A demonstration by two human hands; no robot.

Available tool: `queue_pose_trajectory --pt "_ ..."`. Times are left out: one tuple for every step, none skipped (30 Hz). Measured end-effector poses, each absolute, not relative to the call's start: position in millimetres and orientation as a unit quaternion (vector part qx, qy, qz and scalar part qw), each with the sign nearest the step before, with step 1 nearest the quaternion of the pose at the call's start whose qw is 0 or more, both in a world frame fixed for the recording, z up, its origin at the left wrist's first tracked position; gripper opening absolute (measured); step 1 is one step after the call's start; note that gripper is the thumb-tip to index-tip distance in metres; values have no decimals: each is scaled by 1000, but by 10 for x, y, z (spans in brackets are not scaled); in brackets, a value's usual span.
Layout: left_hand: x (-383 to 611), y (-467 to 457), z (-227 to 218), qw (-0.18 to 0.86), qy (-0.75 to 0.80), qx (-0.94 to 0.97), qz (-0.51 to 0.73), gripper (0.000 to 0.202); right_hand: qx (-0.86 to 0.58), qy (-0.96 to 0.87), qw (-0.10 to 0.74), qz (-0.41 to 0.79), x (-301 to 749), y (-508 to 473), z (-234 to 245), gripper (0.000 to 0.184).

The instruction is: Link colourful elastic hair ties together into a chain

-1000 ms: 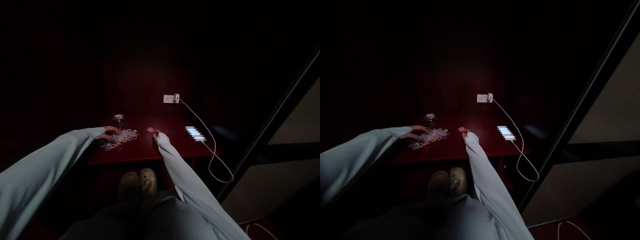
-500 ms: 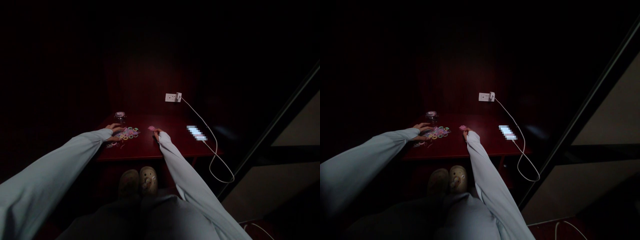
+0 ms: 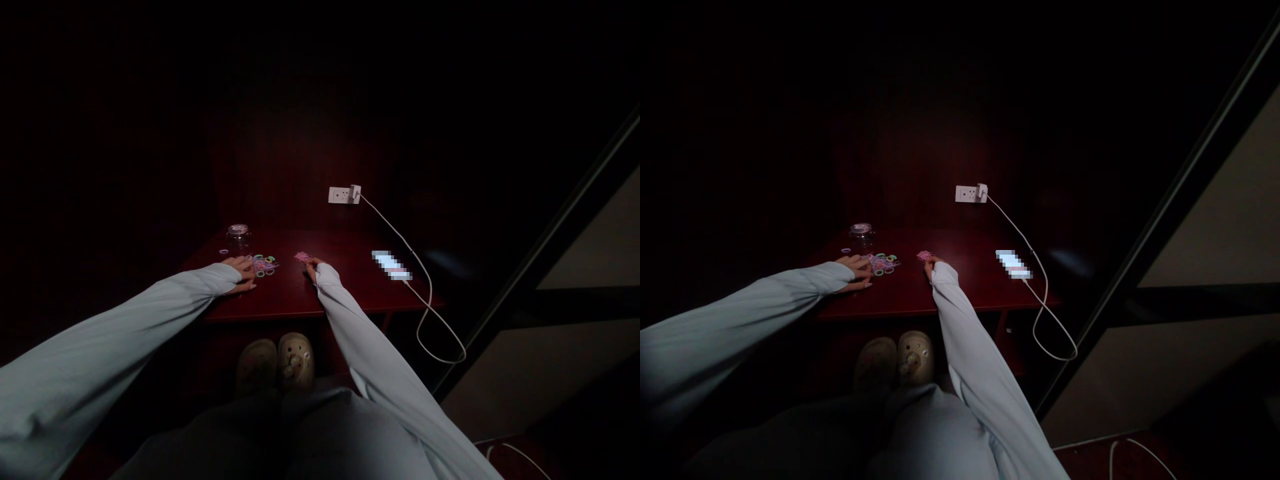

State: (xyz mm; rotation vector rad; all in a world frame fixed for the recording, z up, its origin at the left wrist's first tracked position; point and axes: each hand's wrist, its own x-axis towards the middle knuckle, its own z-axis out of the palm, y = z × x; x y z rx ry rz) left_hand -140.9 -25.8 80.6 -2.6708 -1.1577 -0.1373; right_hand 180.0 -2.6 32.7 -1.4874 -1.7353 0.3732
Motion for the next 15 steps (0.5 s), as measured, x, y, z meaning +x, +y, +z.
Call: queue_pose_trajectory --pt "-1392 -277 736 152 -387 -908 -50 40 -585 -688 402 148 1804 -32 327 20" --pt "-1377 -297 667 190 -377 -905 -55 41 -583 -690 403 148 1809 -39 326 20" --pt "-1365 -316 604 223 -365 -902 -60 41 -580 -691 405 148 1814 -46 325 20" --pt "-1357 -331 548 248 -353 -900 -66 41 -579 -691 407 148 1816 -52 323 20" --pt "-1353 -341 501 264 -340 -900 -72 41 -582 -687 408 148 1816 -55 320 20" --pt "-1351 -345 465 272 -328 -901 -80 42 -586 -685 407 150 1814 -54 317 21" --pt "-1351 -339 443 274 -319 -903 -88 42 -590 -683 404 151 1810 -51 314 21" --pt "-1348 -322 435 270 -313 -905 -98 43 -594 -681 401 153 1805 -44 311 21" --pt "-1338 -293 442 262 -312 -907 -111 42 -595 -680 400 154 1800 -36 309 21" --pt "-1319 -251 464 247 -317 -906 -132 40 -595 -680 399 155 1794 -28 308 21" --pt "-1285 -197 499 220 -332 -902 -168 37 -593 -681 400 156 1790 -20 309 20" --pt "-1234 -132 542 190 -351 -893 -210 33 -594 -680 400 157 1786 -16 311 20" --pt "-1165 -61 588 147 -377 -875 -265 29 -595 -679 400 159 1783 -18 316 21" --pt "-1077 12 629 97 -407 -844 -337 26 -595 -678 400 163 1782 -28 324 21" --pt "-971 80 660 80 -422 -825 -368 28 -594 -676 403 166 1783 -47 336 21"
